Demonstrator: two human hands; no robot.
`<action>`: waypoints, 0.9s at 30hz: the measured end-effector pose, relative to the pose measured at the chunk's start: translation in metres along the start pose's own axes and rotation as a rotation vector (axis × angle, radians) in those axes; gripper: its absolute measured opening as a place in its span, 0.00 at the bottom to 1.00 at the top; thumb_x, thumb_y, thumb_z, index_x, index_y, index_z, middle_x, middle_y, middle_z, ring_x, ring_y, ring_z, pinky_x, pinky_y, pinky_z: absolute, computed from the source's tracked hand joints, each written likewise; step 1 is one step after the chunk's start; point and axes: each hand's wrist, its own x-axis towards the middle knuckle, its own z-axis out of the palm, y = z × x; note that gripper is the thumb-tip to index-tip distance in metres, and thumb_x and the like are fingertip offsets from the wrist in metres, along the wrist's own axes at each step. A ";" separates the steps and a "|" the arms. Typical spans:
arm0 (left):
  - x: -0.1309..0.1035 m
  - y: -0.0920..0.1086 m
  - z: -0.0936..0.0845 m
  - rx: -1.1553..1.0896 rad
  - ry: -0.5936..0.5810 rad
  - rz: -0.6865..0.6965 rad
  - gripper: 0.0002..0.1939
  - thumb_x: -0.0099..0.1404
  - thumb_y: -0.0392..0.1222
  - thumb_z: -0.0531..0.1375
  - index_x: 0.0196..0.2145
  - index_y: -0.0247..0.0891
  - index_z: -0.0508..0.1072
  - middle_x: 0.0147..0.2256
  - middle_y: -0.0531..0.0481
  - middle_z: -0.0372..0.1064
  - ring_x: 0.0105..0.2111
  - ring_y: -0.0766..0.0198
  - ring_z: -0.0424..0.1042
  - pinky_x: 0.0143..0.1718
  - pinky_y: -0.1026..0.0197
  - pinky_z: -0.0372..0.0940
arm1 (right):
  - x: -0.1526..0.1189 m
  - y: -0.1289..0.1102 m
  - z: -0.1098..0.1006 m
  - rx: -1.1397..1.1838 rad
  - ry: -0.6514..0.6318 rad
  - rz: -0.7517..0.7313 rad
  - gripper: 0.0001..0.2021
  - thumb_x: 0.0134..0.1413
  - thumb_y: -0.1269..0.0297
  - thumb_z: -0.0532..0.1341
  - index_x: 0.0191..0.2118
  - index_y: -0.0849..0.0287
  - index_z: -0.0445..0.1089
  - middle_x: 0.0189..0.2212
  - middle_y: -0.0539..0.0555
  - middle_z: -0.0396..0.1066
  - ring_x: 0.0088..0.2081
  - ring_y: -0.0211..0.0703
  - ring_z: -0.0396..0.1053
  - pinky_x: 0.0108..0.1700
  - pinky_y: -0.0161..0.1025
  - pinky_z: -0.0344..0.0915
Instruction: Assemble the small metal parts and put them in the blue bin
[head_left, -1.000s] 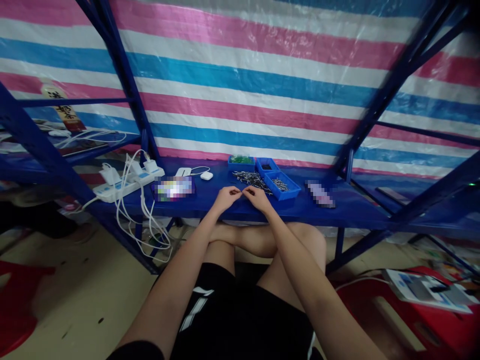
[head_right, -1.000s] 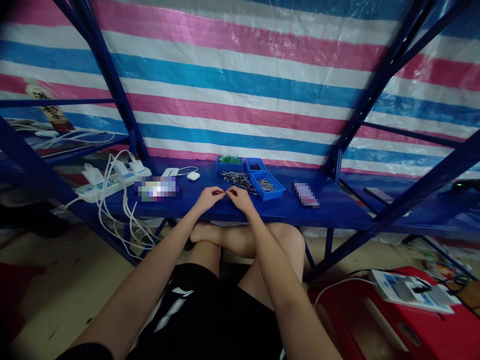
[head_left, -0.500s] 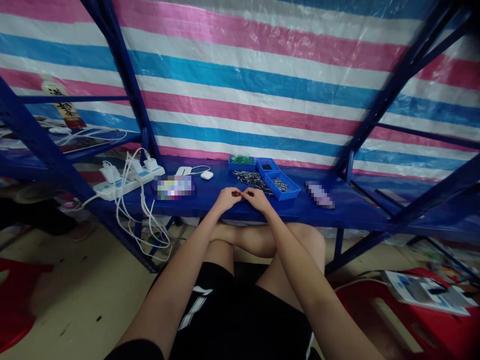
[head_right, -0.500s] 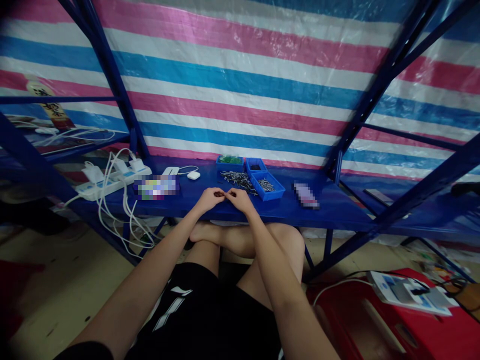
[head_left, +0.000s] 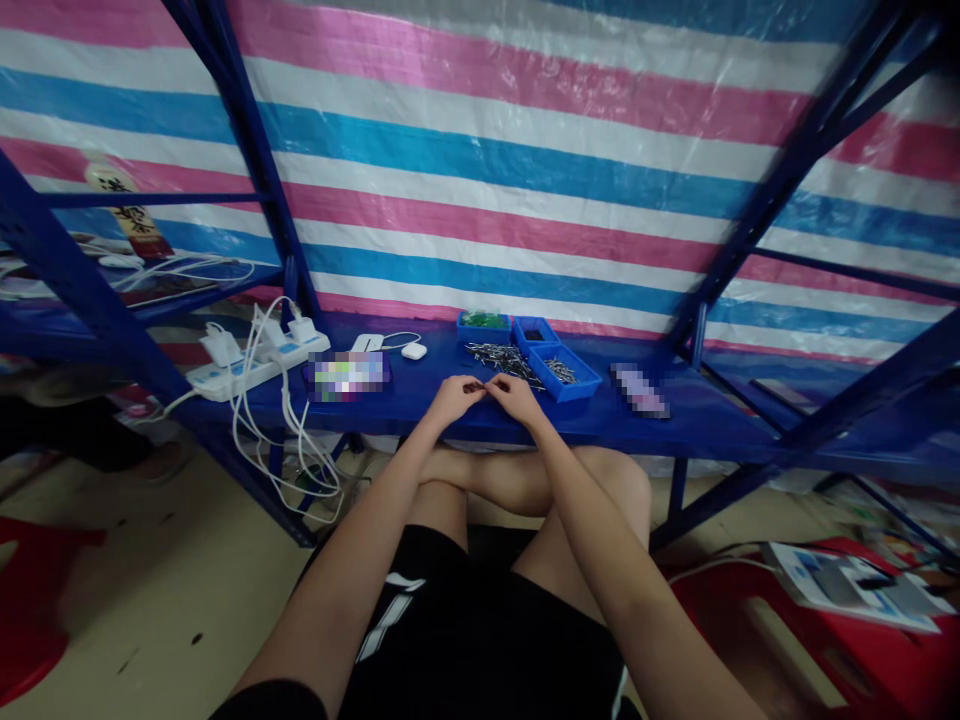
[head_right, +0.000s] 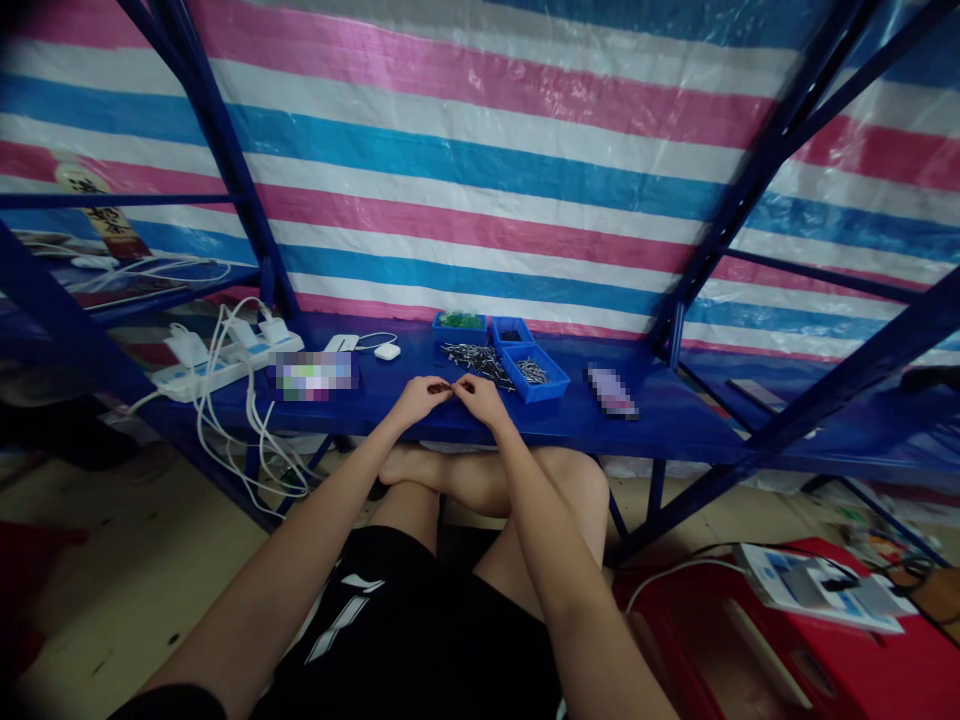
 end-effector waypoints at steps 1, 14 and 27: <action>0.000 0.000 0.000 0.005 -0.005 -0.006 0.12 0.54 0.43 0.57 0.31 0.33 0.75 0.28 0.48 0.73 0.29 0.63 0.69 0.32 0.64 0.62 | 0.000 -0.001 0.000 0.018 0.008 0.003 0.12 0.51 0.57 0.55 0.30 0.59 0.69 0.27 0.50 0.71 0.30 0.37 0.65 0.35 0.33 0.59; -0.001 -0.001 0.003 0.159 -0.078 -0.051 0.10 0.50 0.45 0.59 0.29 0.38 0.75 0.27 0.49 0.72 0.27 0.62 0.68 0.29 0.64 0.60 | -0.002 -0.007 0.000 0.040 -0.053 -0.076 0.11 0.51 0.57 0.56 0.34 0.58 0.70 0.31 0.51 0.71 0.32 0.38 0.66 0.38 0.35 0.61; 0.000 0.005 -0.004 -0.063 0.074 -0.053 0.12 0.55 0.45 0.56 0.32 0.35 0.74 0.31 0.47 0.73 0.32 0.62 0.70 0.36 0.62 0.63 | 0.000 0.001 -0.004 0.104 0.070 0.016 0.11 0.48 0.59 0.55 0.30 0.60 0.69 0.28 0.51 0.70 0.31 0.38 0.65 0.36 0.34 0.61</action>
